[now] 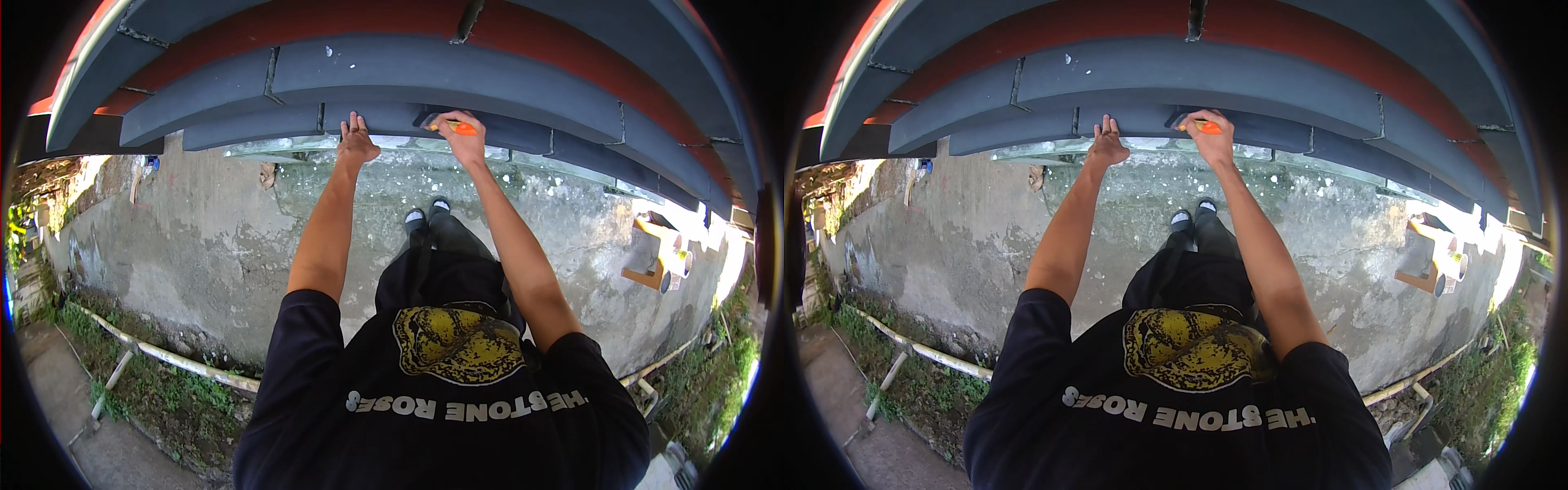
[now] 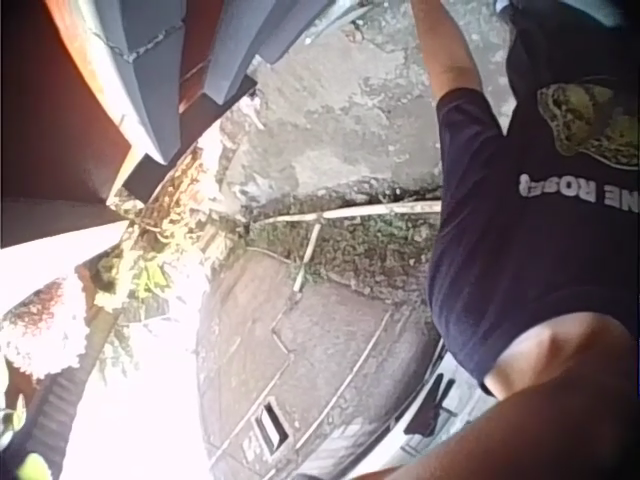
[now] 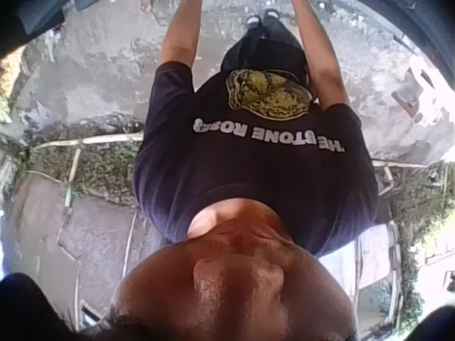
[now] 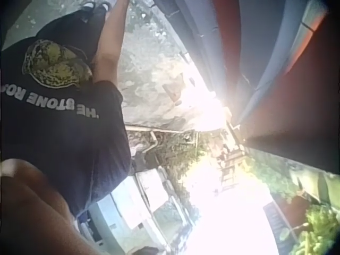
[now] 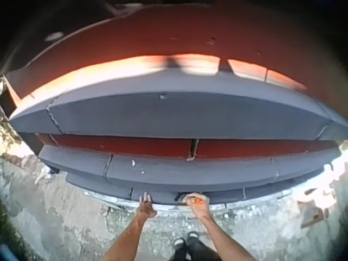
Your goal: Painting exterior wall slats using a paintbrush and a bucket of dark grey paint.
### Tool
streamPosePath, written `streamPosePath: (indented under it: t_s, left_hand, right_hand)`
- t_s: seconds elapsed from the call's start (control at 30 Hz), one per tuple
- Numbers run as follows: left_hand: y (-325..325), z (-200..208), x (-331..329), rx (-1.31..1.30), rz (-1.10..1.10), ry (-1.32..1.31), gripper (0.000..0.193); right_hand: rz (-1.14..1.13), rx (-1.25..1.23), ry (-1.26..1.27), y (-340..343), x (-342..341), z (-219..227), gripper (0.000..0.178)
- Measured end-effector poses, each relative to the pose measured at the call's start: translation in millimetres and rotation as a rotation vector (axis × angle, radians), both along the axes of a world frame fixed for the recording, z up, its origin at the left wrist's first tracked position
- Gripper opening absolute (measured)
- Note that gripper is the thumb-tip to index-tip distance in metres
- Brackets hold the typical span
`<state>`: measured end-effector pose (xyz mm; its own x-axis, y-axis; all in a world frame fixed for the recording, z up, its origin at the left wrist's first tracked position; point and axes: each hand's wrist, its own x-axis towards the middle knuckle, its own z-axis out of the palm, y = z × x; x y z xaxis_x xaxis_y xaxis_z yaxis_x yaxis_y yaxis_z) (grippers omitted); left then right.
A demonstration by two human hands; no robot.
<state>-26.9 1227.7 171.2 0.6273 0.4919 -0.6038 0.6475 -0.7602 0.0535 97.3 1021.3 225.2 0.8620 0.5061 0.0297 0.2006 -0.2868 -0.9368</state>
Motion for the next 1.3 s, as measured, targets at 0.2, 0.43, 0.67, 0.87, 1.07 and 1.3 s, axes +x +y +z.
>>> streamPosePath:
  t_s: [0.2, 0.43, 0.67, 0.87, 1.07, 1.3]
  left_hand:
    - [9.0, 5.7, -14.4, 0.000, 0.042, -0.096, 0.085]
    - [2.3, -0.6, -15.7, 0.079, 0.031, -0.142, 0.092]
    - [-80.4, -23.1, -36.1, 0.131, 0.305, -0.528, 0.096]
    - [-222.0, -121.5, -94.1, -0.216, 0.426, 0.130, 0.116]
    - [-338.1, -233.1, -9.2, -0.564, -0.637, -0.061, 0.058]
    - [-512.9, -144.2, 198.3, -0.329, -0.662, 0.216, 0.064]
  right_hand:
    - [-0.214, -0.011, -0.148, -156.6, 77.6, -13.7, 0.011]
    - [-0.796, -0.041, -0.128, -370.0, 40.6, -49.9, 0.017]
    - [-1.110, -0.575, 0.158, -558.1, -184.0, -134.3, 0.023]
    - [-1.342, -0.568, 0.618, -590.4, -303.0, -117.9, 0.029]
    - [-1.600, -0.687, 0.900, -654.7, -294.1, -152.1, 0.027]
    - [-1.839, -0.413, 0.581, -790.5, -213.2, -173.6, 0.020]
